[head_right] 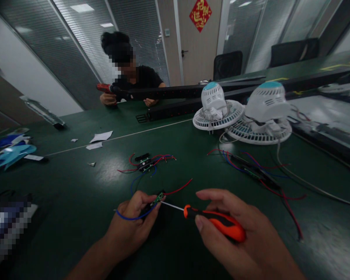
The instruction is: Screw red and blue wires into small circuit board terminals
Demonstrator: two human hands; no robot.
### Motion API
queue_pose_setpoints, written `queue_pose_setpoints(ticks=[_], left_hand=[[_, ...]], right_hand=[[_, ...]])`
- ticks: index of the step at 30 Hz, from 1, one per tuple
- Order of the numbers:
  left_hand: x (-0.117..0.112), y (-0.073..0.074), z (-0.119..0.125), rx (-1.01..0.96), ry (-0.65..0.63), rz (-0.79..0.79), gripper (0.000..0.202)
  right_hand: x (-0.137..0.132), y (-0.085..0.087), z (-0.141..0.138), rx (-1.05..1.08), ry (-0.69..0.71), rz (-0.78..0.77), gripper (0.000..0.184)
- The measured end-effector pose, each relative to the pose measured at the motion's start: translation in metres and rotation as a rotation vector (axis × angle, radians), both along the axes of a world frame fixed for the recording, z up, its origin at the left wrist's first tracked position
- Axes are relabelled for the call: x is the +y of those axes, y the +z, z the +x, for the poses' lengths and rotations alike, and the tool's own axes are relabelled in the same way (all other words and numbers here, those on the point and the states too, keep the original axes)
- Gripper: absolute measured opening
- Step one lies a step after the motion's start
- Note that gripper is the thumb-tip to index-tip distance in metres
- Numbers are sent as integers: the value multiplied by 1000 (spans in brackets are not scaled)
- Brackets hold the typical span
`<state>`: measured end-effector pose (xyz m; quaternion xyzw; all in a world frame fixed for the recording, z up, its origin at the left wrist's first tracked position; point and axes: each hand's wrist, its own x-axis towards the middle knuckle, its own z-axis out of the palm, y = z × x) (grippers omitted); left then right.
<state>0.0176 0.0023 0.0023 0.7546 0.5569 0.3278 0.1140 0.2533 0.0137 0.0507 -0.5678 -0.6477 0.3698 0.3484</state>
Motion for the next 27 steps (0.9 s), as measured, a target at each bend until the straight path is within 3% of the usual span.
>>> queue_pose_setpoints(ticks=[4,8,14,22,27], left_hand=[[1,1,0,6,-3,-1,4],[1,1,0,8,-5,-3,5],[1,-1,-1,-8,-8,5,6],[1,2,-1,1,-4,4,5],[0,2,0,-6,-6,0,4]], right_hand=[[-5,-12,7,36,90,-59,33],[-6,-19,10,144,71,-82,40],[-1,-10,4,155,103,-155,41],[1,-9,4,62,179,-26,29],[-3,-1,-4,65,75,-77,32]])
